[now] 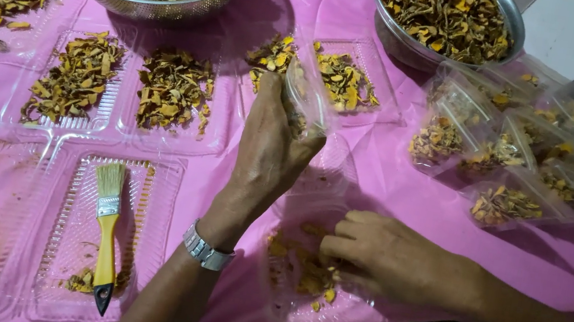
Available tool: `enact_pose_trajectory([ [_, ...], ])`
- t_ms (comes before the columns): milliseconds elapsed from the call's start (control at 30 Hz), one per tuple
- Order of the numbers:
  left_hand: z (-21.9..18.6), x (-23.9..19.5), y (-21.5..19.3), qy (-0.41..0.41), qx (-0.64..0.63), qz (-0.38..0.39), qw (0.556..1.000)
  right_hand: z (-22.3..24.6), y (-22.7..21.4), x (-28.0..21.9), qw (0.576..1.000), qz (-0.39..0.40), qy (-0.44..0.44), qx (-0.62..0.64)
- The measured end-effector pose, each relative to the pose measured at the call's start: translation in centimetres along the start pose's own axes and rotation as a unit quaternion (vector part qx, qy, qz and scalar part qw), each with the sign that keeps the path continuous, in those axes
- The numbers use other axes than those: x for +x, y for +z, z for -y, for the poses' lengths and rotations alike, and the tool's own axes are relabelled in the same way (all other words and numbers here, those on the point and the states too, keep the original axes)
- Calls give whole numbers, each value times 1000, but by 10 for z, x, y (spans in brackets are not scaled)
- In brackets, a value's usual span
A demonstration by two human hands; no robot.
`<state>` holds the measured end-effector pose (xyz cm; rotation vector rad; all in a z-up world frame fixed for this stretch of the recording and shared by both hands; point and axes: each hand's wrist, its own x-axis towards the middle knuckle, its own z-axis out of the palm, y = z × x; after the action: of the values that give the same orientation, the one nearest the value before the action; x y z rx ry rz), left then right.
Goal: Manually sorting and filling small plastic bags with dried tea leaves from piles on a table.
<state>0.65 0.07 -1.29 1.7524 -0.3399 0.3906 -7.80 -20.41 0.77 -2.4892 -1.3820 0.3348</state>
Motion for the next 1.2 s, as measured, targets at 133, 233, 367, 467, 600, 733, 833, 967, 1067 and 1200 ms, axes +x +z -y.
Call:
enact_pose_trajectory([
  [133,2,-2,1,-4,-6,-2,1000,-4,3,2,996,-28,30,81],
  [233,5,0,4,0,-4,-8,1000,-5,4,8,991,-20,64,112],
  [367,10,3,7,1,36,-12,999,5,-11,17,986,-78,71,130],
  [467,13,3,6,10,72,-16,997,25,-56,25,969,-156,93,167],
  [600,12,0,5,28,76,-18,997,36,-113,35,932,-303,156,124],
  [733,-7,0,0,41,88,-13,995,24,-133,56,927,-326,128,136],
  [833,-6,0,3,41,55,-13,998,15,-132,62,924,-301,129,198],
  [967,-4,-3,8,83,88,-24,992,21,-135,66,914,-236,232,235],
  [1067,-1,-4,10,152,118,-39,981,31,-141,72,909,-180,344,153],
  [1200,-4,-2,10,70,43,-11,997,-14,-125,66,953,-180,240,30],
])
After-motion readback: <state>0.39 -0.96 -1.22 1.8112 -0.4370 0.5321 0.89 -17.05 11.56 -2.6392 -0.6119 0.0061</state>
